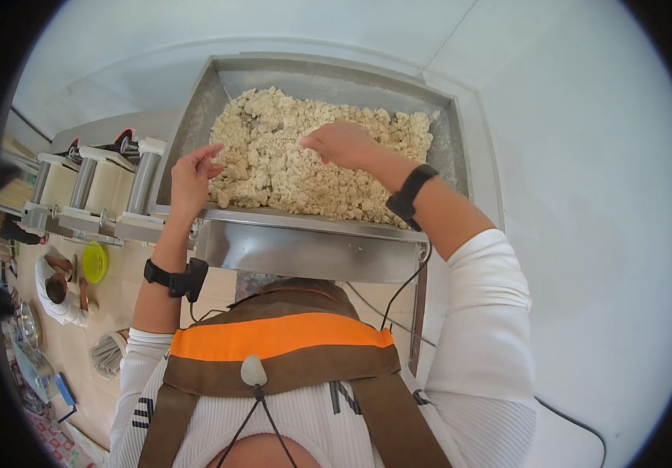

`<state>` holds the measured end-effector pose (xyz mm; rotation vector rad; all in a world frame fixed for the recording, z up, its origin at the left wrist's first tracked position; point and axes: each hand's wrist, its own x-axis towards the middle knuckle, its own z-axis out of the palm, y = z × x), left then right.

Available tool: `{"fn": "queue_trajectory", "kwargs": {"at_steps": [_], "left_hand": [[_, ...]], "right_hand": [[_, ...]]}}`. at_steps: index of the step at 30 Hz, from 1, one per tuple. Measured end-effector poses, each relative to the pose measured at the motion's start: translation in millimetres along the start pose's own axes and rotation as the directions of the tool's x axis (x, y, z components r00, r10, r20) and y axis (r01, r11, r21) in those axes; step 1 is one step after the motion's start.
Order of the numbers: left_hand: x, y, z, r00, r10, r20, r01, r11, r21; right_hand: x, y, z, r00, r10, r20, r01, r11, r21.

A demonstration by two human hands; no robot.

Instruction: The person mixes crumbly dough in a metal tray by hand, breaking up clumps and spreading the mixture. They then transfer some dough into a pink bowl and pour it back into the tray.

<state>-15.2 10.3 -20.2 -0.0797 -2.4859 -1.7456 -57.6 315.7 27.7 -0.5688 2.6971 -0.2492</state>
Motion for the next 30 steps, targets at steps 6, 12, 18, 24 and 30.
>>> {"fn": "queue_trajectory", "kwargs": {"at_steps": [6,12,18,24,30], "left_hand": [[-0.8,0.8,-3.0,0.962,0.263,-0.079,-0.232,0.932,0.278],[-1.0,7.1,-4.5,0.999,0.028,0.031,-0.034,0.982,0.187],[-2.1,8.9,-1.4,0.99,0.098,-0.103,-0.084,0.987,0.137],[-0.9,2.5,-3.3,0.991,0.099,-0.088,-0.087,0.989,0.123],[1.0,-2.8,-2.9,0.994,0.101,-0.048,-0.095,0.989,0.111]], "right_hand": [[-42.6,86.0,-16.5,0.961,-0.199,-0.192,0.23,0.961,0.156],[-67.0,203.3,-58.2,0.864,0.493,-0.104,-0.425,0.824,0.375],[-31.6,228.5,-18.1,0.685,0.72,0.109,-0.644,0.528,0.553],[-36.6,206.8,-20.5,0.756,0.608,0.242,-0.63,0.577,0.52],[-100.1,172.0,-29.8,0.684,0.626,0.375,-0.729,0.614,0.303]]}}
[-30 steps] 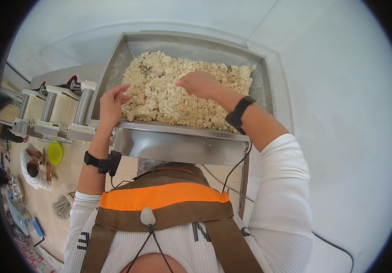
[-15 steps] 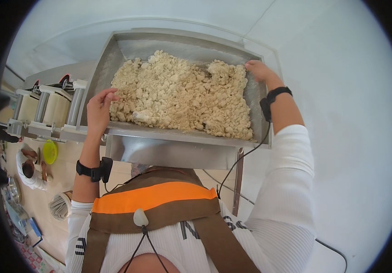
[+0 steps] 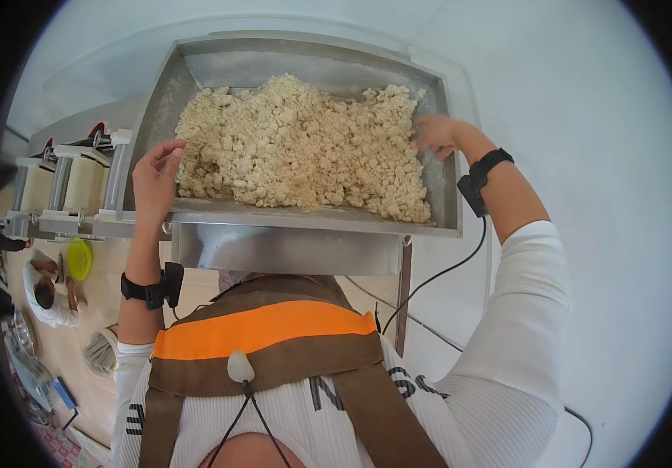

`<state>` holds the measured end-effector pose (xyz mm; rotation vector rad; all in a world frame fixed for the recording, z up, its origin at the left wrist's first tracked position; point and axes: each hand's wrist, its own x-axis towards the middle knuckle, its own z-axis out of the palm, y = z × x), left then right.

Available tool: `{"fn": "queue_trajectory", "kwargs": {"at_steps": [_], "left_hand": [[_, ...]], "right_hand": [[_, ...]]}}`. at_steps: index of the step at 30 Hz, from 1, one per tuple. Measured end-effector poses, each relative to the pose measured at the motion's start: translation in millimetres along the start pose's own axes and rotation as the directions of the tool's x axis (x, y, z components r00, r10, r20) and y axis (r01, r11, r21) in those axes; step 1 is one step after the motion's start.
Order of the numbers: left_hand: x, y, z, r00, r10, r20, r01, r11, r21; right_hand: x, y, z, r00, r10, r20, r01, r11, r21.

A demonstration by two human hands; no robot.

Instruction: The person mixes crumbly dough in a metal tray by hand, breaking up clumps and spreading the mixture. They then transfer some dough into a pink bowl and pour it back into the tray.

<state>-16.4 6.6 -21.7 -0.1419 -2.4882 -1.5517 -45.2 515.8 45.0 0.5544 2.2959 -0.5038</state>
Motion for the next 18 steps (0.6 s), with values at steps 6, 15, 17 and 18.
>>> {"fn": "queue_trajectory", "kwargs": {"at_steps": [6,15,17,18], "left_hand": [[1.1,1.5,0.6,1.0,0.019,0.016,-0.019,1.0,0.021],[-4.2,5.2,-1.3,0.999,-0.049,0.022,0.049,0.999,0.003],[-5.6,4.2,0.9,0.996,0.062,-0.058,-0.064,0.997,-0.034],[-6.3,3.7,1.9,0.988,0.118,-0.098,-0.123,0.991,-0.048]], "right_hand": [[-7.5,-5.8,66.4,0.989,-0.095,0.112,0.079,0.987,0.138],[-54.7,7.8,58.9,0.973,0.059,0.225,-0.013,0.98,-0.2],[-64.7,17.4,74.4,0.975,-0.097,0.201,0.163,0.925,-0.343],[-68.6,19.0,83.1,0.967,-0.195,0.164,0.235,0.933,-0.273]]}}
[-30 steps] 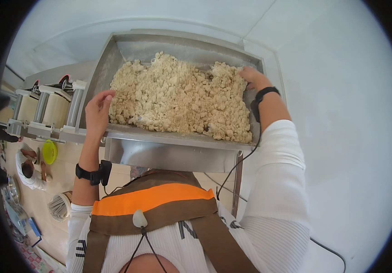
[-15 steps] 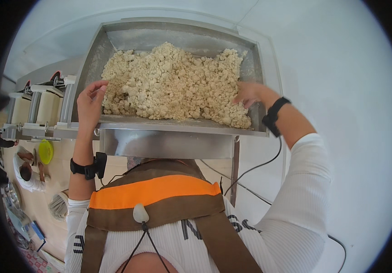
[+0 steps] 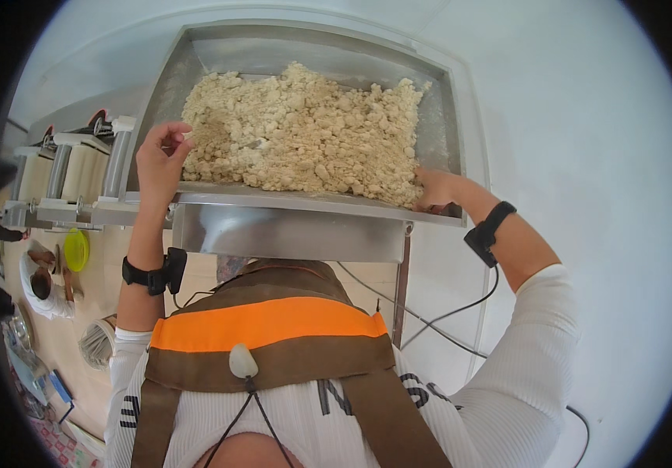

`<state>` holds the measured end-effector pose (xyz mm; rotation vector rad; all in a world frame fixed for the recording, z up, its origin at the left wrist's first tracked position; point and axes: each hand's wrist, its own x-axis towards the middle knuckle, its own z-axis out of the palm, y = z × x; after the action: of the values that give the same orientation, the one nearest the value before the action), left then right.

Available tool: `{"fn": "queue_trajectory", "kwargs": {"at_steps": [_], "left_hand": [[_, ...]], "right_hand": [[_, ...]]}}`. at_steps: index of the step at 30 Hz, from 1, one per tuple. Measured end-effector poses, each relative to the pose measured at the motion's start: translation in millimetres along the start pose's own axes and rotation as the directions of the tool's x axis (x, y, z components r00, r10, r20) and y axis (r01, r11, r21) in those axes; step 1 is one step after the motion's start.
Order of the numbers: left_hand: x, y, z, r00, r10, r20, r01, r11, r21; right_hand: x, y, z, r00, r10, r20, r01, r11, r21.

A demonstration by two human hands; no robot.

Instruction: The person mixes crumbly dough in a metal tray by hand, breaking up clumps and spreading the mixture. They then transfer some dough into a pink bowl and pour it back into the tray.

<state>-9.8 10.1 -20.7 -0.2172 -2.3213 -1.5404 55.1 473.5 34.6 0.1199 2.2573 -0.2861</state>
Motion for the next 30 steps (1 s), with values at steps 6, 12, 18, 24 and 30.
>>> {"fn": "queue_trajectory", "kwargs": {"at_steps": [6,12,18,24,30], "left_hand": [[-1.4,1.8,-0.6,0.998,-0.03,0.052,0.027,0.998,0.054],[-4.9,13.5,1.0,0.999,0.048,-0.018,-0.048,0.999,0.025],[-8.3,19.7,0.3,0.997,0.078,-0.008,-0.077,0.996,0.054],[-5.0,16.7,-0.6,0.995,0.099,-0.027,-0.097,0.993,0.064],[-3.4,15.6,-2.6,0.998,0.069,-0.002,-0.068,0.991,0.114]], "right_hand": [[22.8,-66.3,-4.7,0.971,-0.24,-0.018,0.238,0.947,0.218],[116.9,-132.8,-77.9,0.865,-0.465,-0.188,0.443,0.884,-0.149],[215.0,-162.1,-112.9,0.859,-0.398,-0.322,0.349,0.916,-0.199],[197.7,-181.2,-85.7,0.946,-0.287,-0.154,0.255,0.946,-0.198],[118.2,-169.7,-37.7,0.917,-0.383,0.111,0.39,0.92,-0.044]]}}
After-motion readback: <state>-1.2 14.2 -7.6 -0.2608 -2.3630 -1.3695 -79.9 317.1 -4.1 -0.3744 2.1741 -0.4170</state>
